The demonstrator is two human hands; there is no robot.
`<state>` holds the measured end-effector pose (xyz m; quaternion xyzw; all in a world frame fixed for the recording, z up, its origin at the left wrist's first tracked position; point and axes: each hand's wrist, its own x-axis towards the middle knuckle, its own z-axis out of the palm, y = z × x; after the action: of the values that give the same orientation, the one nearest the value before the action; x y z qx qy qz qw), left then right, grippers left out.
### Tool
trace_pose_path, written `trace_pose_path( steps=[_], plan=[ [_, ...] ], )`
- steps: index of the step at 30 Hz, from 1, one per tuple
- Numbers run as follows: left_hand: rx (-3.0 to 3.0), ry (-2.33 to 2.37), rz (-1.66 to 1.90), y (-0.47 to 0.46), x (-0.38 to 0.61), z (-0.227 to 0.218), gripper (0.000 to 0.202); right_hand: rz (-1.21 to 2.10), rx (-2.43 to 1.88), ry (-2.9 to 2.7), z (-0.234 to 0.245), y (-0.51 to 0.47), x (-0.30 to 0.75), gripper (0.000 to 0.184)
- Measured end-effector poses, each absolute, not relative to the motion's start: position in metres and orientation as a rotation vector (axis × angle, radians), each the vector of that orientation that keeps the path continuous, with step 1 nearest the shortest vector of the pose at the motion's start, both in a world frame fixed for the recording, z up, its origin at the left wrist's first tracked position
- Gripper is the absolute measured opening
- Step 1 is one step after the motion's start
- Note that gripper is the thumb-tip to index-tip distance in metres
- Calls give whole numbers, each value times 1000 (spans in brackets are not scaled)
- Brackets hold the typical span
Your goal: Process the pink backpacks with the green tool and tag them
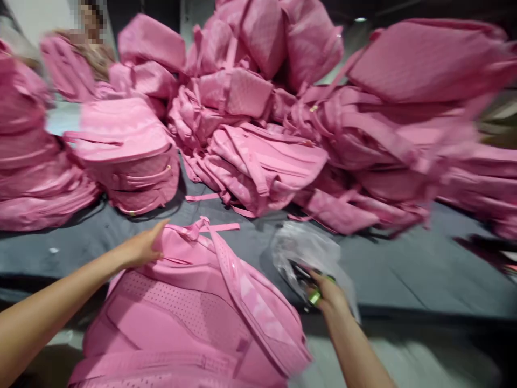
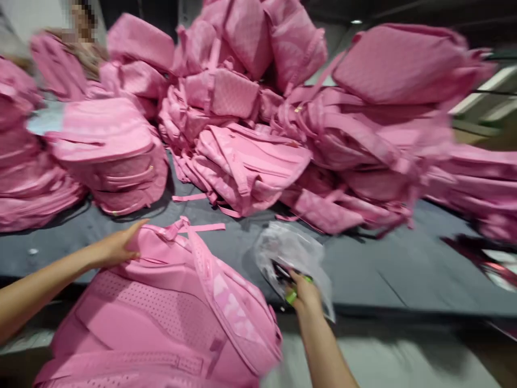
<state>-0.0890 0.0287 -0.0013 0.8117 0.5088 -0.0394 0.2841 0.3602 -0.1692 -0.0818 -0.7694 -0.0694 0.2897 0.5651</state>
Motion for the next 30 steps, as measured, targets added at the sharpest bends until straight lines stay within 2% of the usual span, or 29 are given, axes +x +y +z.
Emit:
trace_pose_path(
  steps=[5, 9, 12, 15, 17, 18, 20, 22, 24, 27, 30],
  plan=[
    [2250, 1368, -124, 42, -98, -22, 87, 750, -1733, -203, -72, -200, 341, 17],
    [2305, 1402, -91, 39, -99, -26, 81, 655, -1809, -221, -61, -224, 332, 26],
    [2438, 1473, -75, 28, -88, -10, 76, 555, -1890, -264, -36, -232, 319, 31],
    [2642, 1360, 324, 2, -61, 18, 66, 580, -1915, -581, 3, -223, 286, 34],
    [2562, 1140, 636, -24, -39, 35, 58, 627, -1860, -883, 28, -208, 255, 28],
    [2449, 1026, 669, -38, -28, 41, 55, 658, -1811, -1015, 39, -200, 239, 24],
    [2232, 785, 535, -64, -9, 47, 41, 722, -1692, -1187, 52, -184, 210, 18],
    [2107, 707, 459, -80, 1, 46, 19, 787, -1585, -1211, 55, -171, 188, 22],
    [2034, 788, 543, -87, 1, 41, 24, 855, -1526, -1191, 50, -161, 174, 30],
    [1969, 871, 689, -85, -17, 30, 27, 941, -1516, -1257, 42, -147, 161, 27],
    [2167, 901, 815, -77, -51, 15, 31, 665, -1533, -1395, 40, -127, 156, 22]
  ],
)
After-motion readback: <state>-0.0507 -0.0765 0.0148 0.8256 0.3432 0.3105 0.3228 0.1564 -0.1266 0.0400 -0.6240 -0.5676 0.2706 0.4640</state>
